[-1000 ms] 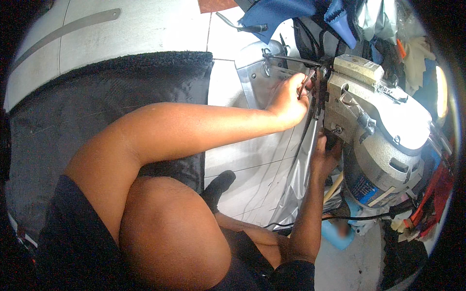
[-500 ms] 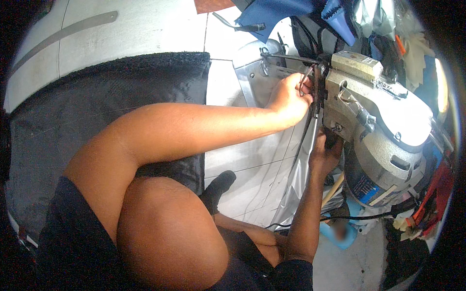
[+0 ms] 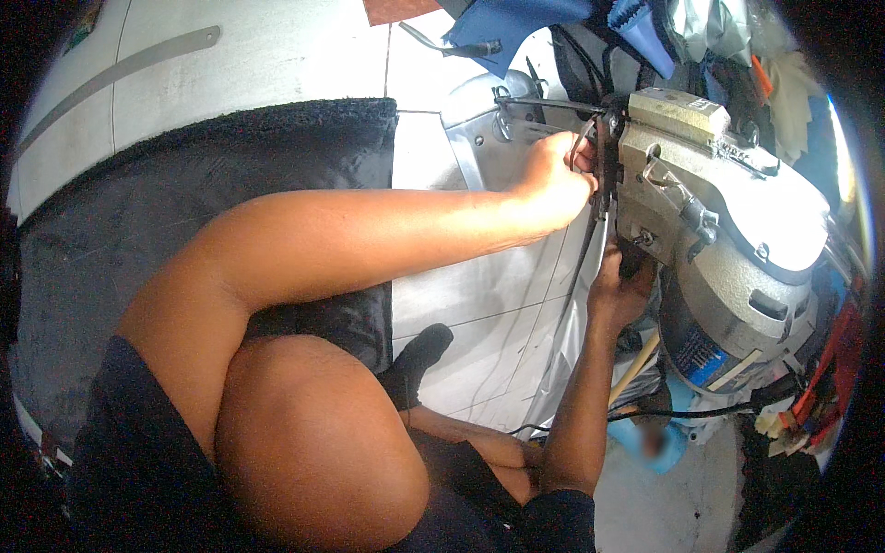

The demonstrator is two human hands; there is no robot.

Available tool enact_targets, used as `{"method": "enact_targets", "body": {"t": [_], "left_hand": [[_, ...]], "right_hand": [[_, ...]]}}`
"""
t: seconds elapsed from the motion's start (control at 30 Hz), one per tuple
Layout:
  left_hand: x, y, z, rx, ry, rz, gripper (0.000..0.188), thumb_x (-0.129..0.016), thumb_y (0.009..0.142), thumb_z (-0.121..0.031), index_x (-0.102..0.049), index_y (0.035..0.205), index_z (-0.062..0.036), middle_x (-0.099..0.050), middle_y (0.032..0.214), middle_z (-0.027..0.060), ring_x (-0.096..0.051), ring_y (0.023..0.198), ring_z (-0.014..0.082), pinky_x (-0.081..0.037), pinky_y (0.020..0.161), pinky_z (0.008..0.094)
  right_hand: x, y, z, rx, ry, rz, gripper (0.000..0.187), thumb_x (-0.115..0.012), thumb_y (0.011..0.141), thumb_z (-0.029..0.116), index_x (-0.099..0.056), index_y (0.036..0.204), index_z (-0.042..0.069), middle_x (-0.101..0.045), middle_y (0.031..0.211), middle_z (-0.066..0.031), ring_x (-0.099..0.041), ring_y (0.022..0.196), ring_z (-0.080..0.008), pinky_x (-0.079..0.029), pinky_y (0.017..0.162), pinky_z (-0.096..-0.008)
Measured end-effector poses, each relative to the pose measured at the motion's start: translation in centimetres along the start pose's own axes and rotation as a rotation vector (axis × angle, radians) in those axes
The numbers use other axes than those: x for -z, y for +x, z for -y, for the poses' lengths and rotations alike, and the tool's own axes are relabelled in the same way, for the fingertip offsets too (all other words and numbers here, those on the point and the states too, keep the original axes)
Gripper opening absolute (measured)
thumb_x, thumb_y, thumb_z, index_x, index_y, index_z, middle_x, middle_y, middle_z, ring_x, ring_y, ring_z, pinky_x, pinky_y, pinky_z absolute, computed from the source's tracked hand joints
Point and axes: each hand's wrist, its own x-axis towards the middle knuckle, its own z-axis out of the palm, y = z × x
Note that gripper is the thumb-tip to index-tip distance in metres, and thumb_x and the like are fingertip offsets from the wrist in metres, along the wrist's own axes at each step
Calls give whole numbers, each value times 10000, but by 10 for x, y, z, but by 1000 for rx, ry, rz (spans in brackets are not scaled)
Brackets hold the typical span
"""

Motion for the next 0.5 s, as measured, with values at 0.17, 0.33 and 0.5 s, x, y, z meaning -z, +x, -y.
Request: {"method": "enact_targets", "body": {"t": [0.17, 0.33, 0.5], "left_hand": [[5, -2, -12, 169, -57, 45, 236, -625, 727, 71, -620, 943, -25, -594, 796, 33, -566, 733, 139, -461, 635, 285], [12, -4, -20, 227, -91, 113, 263, -630, 731, 52, -623, 980, -32, -569, 786, 11, -545, 734, 134, -458, 671, 278], [0, -10, -9, 48, -34, -44, 285, -641, 735, 48, -622, 1008, -31, -545, 786, -2, -532, 743, 125, -457, 696, 270]], "right_hand": [[-2, 0, 7, 0, -11, -20, 444, -611, 834, 299, -579, 1136, -26, -644, 1075, -224, -623, 993, -373, -458, 881, -424], [-3, 0, 0, 20, -30, -71, 471, -616, 834, 330, -589, 1142, -25, -658, 1068, -174, -620, 992, -310, -446, 897, -380], [0, 1, -2, 11, -60, -32, 465, -616, 836, 339, -594, 1130, -20, -653, 1075, -177, -612, 1007, -327, -443, 900, -387]]}}
